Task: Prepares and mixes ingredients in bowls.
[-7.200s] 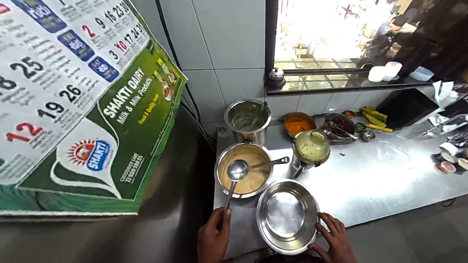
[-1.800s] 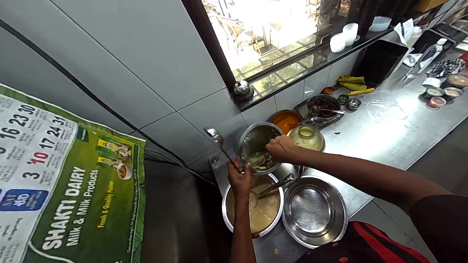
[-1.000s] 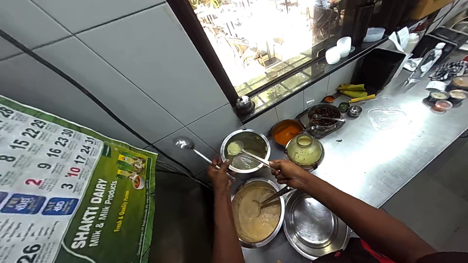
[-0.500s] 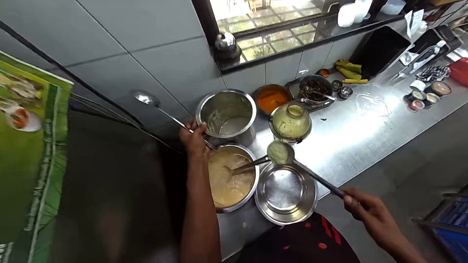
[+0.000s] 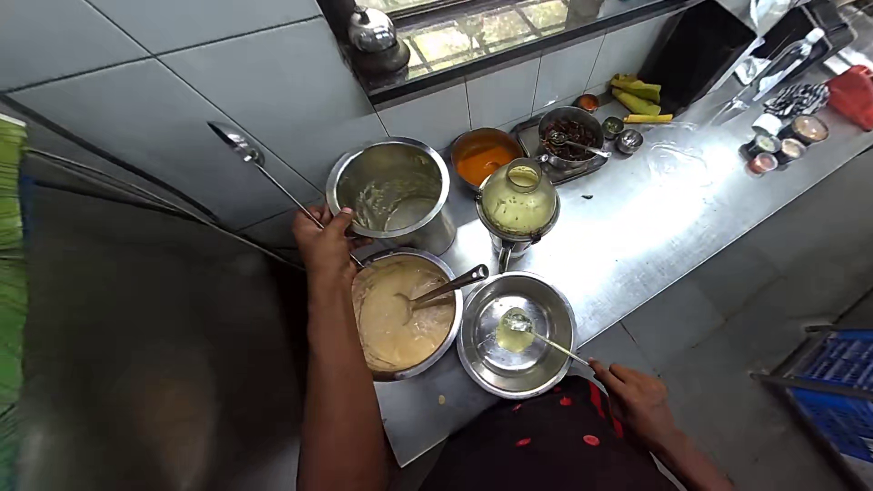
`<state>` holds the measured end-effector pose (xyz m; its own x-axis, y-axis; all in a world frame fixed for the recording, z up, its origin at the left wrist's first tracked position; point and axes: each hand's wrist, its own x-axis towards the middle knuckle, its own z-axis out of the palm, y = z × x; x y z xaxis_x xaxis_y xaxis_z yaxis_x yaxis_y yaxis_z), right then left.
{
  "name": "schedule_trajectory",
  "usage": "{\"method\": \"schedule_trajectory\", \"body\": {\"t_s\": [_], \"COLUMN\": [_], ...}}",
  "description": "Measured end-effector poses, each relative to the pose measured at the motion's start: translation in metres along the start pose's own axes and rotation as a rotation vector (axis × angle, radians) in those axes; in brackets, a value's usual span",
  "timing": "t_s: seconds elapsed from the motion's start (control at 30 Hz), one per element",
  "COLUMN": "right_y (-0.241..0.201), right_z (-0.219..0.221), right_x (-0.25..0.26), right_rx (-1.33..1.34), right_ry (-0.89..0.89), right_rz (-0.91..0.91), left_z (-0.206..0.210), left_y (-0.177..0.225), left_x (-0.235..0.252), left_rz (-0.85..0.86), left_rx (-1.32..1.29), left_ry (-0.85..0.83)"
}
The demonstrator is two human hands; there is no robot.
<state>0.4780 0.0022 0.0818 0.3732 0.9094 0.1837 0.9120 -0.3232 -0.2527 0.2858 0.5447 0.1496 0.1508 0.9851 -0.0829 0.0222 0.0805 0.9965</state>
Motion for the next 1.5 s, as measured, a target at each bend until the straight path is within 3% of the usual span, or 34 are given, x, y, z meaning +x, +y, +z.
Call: {"method": "schedule_trajectory", "body": {"t_s": [0.4,0.57,0.67,0.73,0.83,0.97,1.1,1.3,1.5], "right_y": [-0.001,0.014,0.017,0.011,-0.017,-0.064,-0.122,-0.182,-0.188], "right_z": [-0.015,-0.058,-0.101,-0.116,-0.122,-0.108,-0.095,-0.050,-0.035], "right_x": [0.021,0.035,0.066,0.097,0.157,0.249,0.329,0.395,0.397], "right_rx": [0.051,0.655,1.137,1.252,1.099,0.484,0.111,0.018,-0.048], "right_ry": [-0.031,0.010,-0.085,-0.136,-0.085,0.065,-0.119,-0.216,-0.429], "right_rz": [0.043,0.198,0.381,0.402,0.257,-0.027,-0.101,-0.141,-0.326], "left_z": [0.003,0.023,0.033,0.034,0.034,0.028,0.021,0.007,-0.005], "left_y": [-0.007,-0.010,-0.012,-0.016,-0.023,-0.025,-0.028,-0.034,-0.038], "left_x": [-0.004,-0.022,-0.029,-0.033,-0.037,-0.046,-0.054,-0.052,-0.050], "left_rz": [0.086,0.194,0.264,0.298,0.380,0.389,0.349,0.375,0.374], "left_rx": [-0.077,-0.152,-0.156,-0.157,-0.178,-0.195,-0.181,-0.140,-0.126], "left_ry": [0.015,0.067,0.094,0.107,0.107,0.079,0.049,0.019,-0.068]}}
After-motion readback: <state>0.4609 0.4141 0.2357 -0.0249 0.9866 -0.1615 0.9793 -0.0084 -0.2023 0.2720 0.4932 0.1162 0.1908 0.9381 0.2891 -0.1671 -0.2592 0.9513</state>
